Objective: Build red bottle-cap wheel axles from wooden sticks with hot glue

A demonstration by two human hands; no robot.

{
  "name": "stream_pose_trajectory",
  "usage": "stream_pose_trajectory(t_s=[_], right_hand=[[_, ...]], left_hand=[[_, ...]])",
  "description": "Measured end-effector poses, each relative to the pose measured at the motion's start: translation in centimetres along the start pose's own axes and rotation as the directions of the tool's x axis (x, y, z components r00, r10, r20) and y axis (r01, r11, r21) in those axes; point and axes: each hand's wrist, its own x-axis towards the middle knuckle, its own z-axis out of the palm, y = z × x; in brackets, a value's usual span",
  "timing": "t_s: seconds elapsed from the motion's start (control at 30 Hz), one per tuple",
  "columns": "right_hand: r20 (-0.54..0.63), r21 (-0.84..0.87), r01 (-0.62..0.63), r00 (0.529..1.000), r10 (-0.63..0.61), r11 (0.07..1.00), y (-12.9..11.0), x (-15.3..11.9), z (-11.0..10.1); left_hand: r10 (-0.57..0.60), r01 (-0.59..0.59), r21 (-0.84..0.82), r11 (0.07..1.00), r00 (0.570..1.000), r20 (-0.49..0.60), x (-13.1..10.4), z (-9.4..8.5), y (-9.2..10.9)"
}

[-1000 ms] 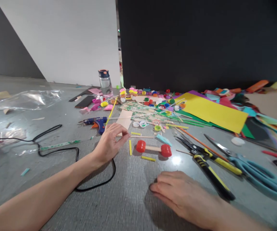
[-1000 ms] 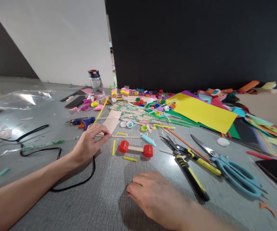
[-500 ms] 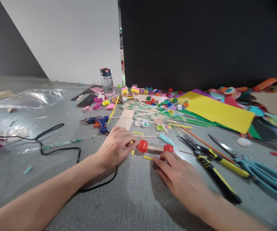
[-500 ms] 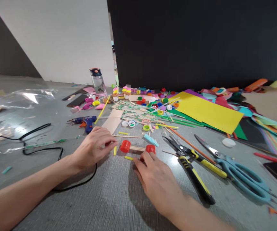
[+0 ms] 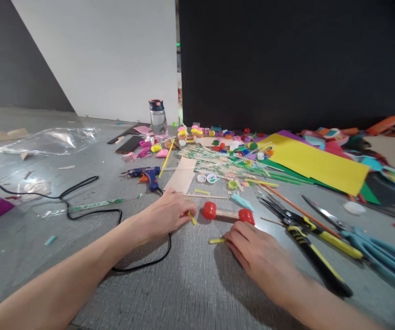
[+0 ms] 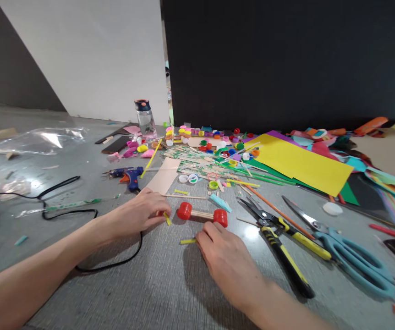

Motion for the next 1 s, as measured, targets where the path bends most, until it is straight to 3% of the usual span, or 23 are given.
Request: stream_pose_trajectory(t_s=[0.23, 0.43, 0.53, 0.7, 0.83, 1.0], right_hand=[[0.046, 0.026, 0.046, 0.998, -0.047, 0.999, -0.4, 1.1, -1.9], [0.020, 0.166, -0.089, 0.996, 0.087, 0.982, -0.2, 5.3, -4.4], [0.025, 0.238, -0.160, 0.987, 0.159, 0.958, 0.0, 7.1, -5.0], [0.053, 0.327, -0.205, 0.979, 0.198, 0.923, -0.2, 9.1, -6.0], [0.092, 0.414, -0.183, 0.983, 0.159, 0.891, 0.0, 9.6, -6.5], [0.057, 0.467, -0.232, 0.971, 0.233, 0.853, 1.3, 9.1, -6.5]], left_hand=[[0.043, -0.043, 0.014, 0.999, 0.999, 0.001, 0.0, -0.2, -0.3], [0.074, -0.076, -0.071, 0.995, 0.997, -0.039, -0.4, -0.5, -0.4], [0.046, -0.067, -0.138, 0.988, 0.988, -0.147, -0.4, -0.7, -0.5], [0.004, -0.099, -0.256, 0.962, 0.938, -0.348, -0.1, -0.7, -0.3], [0.030, -0.174, -0.305, 0.936, 0.905, -0.425, 0.0, -0.1, 0.0], [0.005, -0.156, -0.302, 0.940, 0.894, -0.448, 0.1, 0.5, 0.5]])
